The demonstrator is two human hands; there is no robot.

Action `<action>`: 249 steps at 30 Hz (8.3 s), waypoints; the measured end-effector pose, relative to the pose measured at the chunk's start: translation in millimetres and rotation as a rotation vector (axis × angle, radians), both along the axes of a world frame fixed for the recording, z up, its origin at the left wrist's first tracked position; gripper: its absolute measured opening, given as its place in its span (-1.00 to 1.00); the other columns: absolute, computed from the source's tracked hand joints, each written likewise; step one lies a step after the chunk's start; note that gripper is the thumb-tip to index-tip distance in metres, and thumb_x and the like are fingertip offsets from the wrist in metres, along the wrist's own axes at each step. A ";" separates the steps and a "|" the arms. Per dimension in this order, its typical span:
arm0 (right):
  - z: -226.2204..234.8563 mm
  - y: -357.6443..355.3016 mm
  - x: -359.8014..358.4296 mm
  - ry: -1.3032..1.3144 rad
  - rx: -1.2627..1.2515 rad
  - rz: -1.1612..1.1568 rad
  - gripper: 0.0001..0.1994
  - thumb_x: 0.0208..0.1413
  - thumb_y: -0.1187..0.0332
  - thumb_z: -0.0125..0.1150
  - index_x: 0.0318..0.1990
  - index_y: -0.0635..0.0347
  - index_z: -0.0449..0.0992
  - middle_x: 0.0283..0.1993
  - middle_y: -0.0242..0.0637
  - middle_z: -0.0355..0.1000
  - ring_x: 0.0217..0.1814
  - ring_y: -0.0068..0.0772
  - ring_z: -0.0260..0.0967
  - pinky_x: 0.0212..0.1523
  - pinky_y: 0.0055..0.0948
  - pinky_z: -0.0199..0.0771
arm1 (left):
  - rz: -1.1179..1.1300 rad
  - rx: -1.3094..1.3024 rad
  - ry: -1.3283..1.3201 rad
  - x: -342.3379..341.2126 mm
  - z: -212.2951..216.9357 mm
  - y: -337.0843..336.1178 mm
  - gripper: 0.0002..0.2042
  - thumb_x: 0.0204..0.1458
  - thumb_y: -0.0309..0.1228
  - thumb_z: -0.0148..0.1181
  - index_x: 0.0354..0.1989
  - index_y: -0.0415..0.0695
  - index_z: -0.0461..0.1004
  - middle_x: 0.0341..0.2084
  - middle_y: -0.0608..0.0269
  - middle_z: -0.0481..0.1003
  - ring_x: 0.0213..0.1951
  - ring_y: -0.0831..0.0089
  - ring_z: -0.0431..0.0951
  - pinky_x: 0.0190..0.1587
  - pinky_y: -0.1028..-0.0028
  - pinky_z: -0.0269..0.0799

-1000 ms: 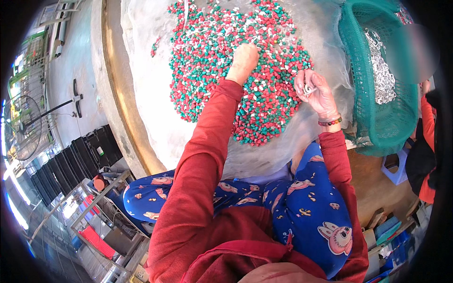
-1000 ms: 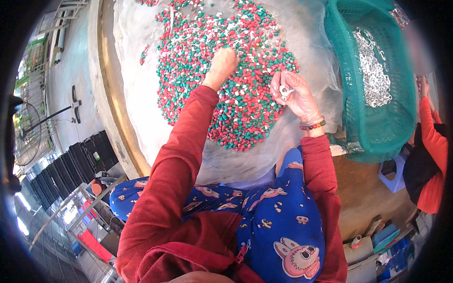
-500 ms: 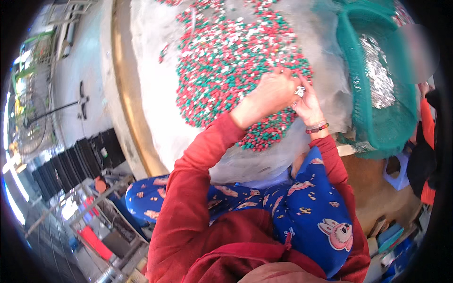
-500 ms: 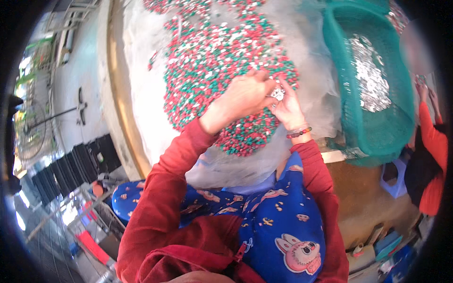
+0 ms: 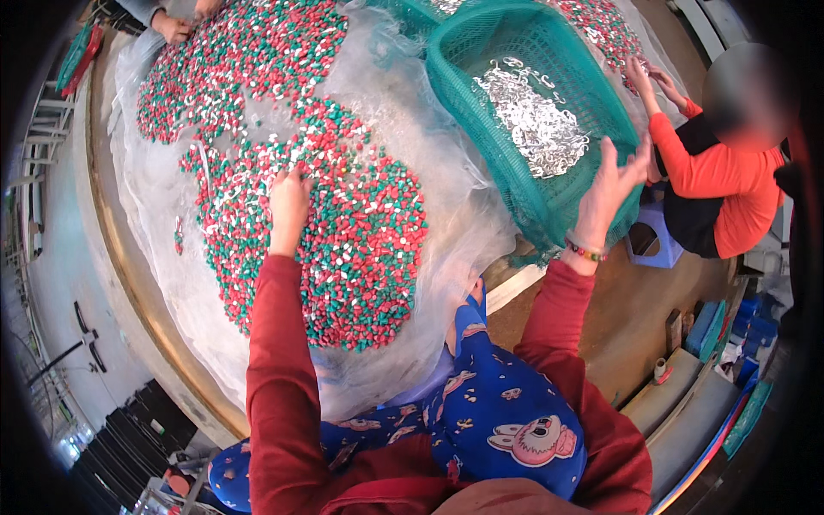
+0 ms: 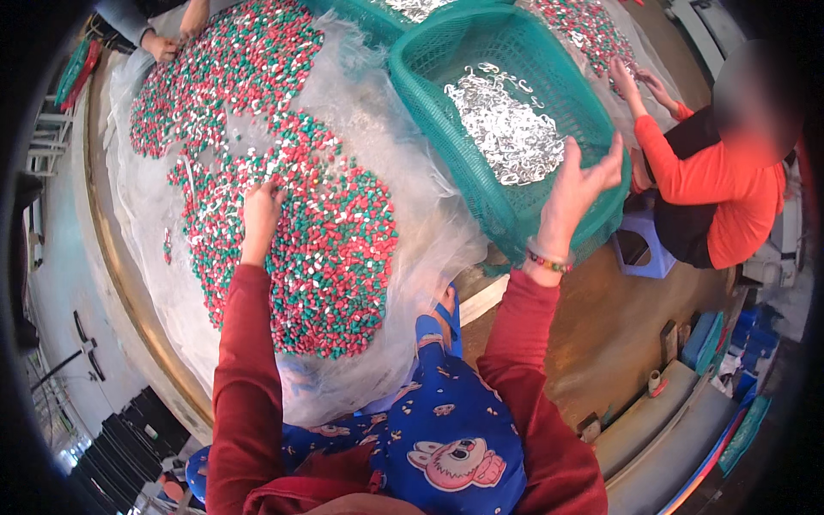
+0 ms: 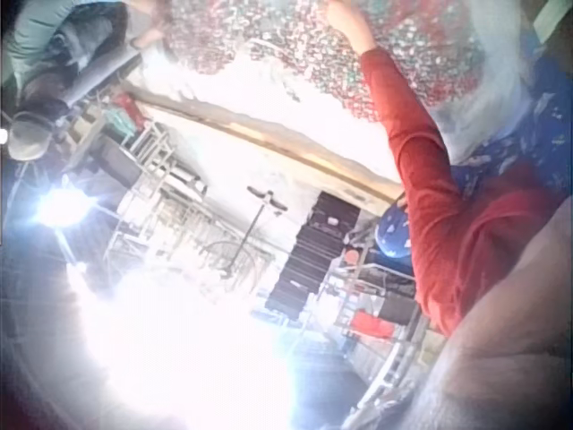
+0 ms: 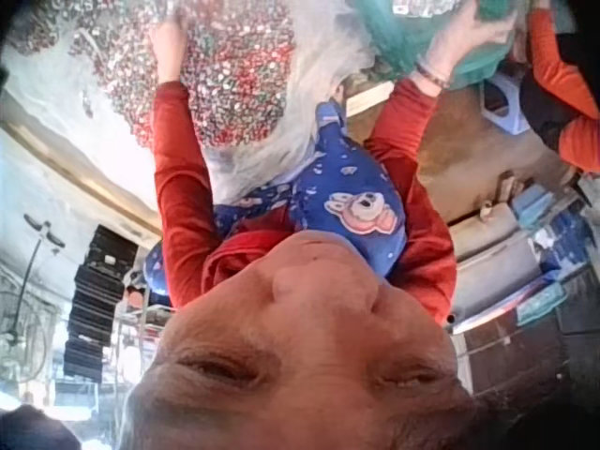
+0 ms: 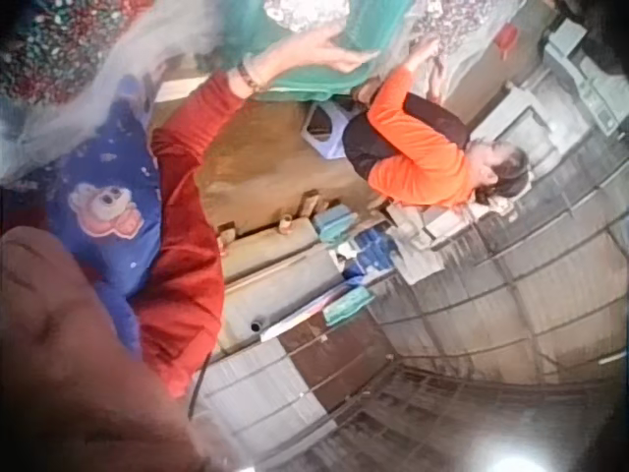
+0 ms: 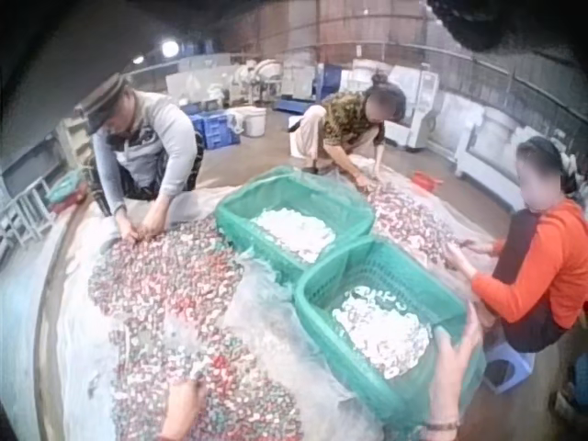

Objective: The person sits cross-legged and sorts small red, green, and white plastic pieces by hand, picking them from a large pile on a white sheet and placing selected pieces into green baskets. Other workers are visible nearby performing similar sorting.

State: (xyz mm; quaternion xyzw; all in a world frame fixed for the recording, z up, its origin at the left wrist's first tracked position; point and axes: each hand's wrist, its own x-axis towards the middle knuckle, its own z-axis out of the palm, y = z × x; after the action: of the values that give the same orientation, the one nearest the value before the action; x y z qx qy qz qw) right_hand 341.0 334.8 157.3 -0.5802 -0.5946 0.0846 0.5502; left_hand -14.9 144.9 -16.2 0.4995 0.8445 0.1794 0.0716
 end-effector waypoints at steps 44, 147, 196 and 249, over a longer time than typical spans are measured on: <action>-131.7 -100.5 -112.1 1.584 -1.550 0.823 -0.83 0.12 0.34 -0.06 -0.19 0.21 0.28 -0.51 -0.40 0.15 -0.49 -0.55 0.09 -0.52 -0.59 0.13 | 0.064 0.082 -0.099 -3.2 13.9 36.9 -0.83 -0.07 -0.44 0.06 -0.29 -0.05 0.53 -0.42 0.00 0.43 -0.36 0.09 0.48 -0.32 0.24 0.40; -159.9 -134.6 -151.9 -0.140 -0.906 1.392 -0.81 -0.08 0.36 0.26 -0.34 0.19 0.40 -0.64 -0.58 0.22 -0.61 -0.75 0.11 -0.59 -0.66 0.11 | 0.219 0.191 -1.171 57.7 76.2 -139.5 -0.70 -0.02 -0.52 0.10 -0.07 -0.29 0.37 -0.41 0.28 0.47 -0.38 0.56 0.46 -0.31 0.54 0.42; -97.5 -160.1 -128.1 0.539 -1.077 1.305 -0.93 0.04 0.43 0.16 -0.38 0.22 0.46 -0.61 -0.57 0.27 -0.66 -0.82 0.04 -0.68 -0.76 -0.04 | 0.309 0.243 -2.091 92.0 113.2 -105.3 -0.81 0.06 -0.41 0.09 -0.20 -0.20 0.33 -0.62 0.39 0.32 -0.60 0.69 0.27 -0.57 0.66 0.23; -85.6 -150.1 -111.6 1.314 -1.252 0.965 -0.81 0.12 0.23 0.06 -0.30 0.16 0.39 -0.68 -0.55 0.13 -0.72 -0.77 -0.06 -0.78 -0.77 -0.15 | 0.212 0.911 -1.951 147.8 124.2 -87.6 -0.83 0.17 -0.32 -0.11 -0.30 -0.17 0.31 -0.39 0.21 0.37 -0.39 0.49 0.36 -0.32 0.48 0.36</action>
State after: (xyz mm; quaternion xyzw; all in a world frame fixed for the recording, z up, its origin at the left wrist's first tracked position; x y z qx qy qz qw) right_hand 229.3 184.7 71.7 -0.3014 -0.1953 0.8924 0.2731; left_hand 132.9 57.3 108.0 0.0455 0.3161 0.8019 0.5049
